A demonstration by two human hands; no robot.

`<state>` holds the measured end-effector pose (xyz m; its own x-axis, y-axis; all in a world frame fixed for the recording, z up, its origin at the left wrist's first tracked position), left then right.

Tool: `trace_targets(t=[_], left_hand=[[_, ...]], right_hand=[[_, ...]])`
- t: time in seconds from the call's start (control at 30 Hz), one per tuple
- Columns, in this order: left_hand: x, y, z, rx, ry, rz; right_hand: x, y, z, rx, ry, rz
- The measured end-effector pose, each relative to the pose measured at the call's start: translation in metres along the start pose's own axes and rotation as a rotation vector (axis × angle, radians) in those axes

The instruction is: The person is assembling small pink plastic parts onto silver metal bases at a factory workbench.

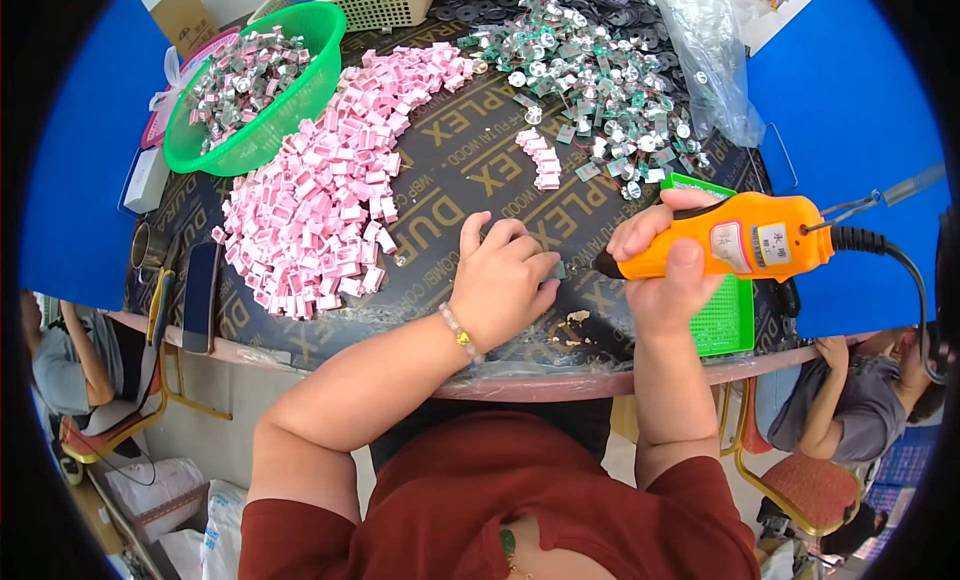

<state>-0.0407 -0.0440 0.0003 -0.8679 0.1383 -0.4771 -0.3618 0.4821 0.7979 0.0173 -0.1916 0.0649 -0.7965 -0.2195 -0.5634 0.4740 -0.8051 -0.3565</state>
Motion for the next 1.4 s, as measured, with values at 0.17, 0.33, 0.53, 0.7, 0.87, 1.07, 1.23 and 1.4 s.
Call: trace_targets(t=[0.17, 0.33, 0.53, 0.7, 0.87, 1.07, 1.23, 1.4], left_hand=[[-0.001, -0.002, 0.001, 0.014, 0.046, -0.003], [-0.004, -0.003, 0.002, 0.082, 0.095, -0.012], [-0.002, -0.003, 0.002, 0.094, 0.083, -0.022], [-0.002, -0.001, 0.002, 0.097, 0.088, -0.029], [0.000, 0.000, 0.002, 0.093, 0.074, 0.009], [0.000, -0.001, 0.002, 0.092, 0.073, 0.019], [-0.001, 0.000, 0.002, 0.095, 0.064, 0.046], [0.000, -0.001, 0.002, 0.102, 0.058, 0.073]], right_hand=[[0.000, 0.002, -0.005, -0.007, 0.028, -0.008], [0.001, 0.000, -0.009, -0.016, 0.028, 0.004], [0.003, 0.000, -0.011, -0.040, 0.021, 0.014], [0.004, 0.000, -0.014, -0.014, 0.016, 0.022], [0.005, 0.001, -0.012, -0.008, 0.015, 0.007], [0.004, 0.002, -0.010, 0.081, 0.031, -0.039], [0.004, 0.000, -0.009, 0.178, 0.002, -0.058], [0.005, 0.001, -0.012, 0.193, -0.015, -0.047]])
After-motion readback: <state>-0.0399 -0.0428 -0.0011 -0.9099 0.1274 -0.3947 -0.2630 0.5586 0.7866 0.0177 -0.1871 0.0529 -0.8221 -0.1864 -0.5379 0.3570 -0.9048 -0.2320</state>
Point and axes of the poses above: each hand's wrist, its own x-axis away from the middle knuckle, its own y-axis out of the back of the hand, z = x × y, the point moved 3 cm from there along -x, towards the middle knuckle
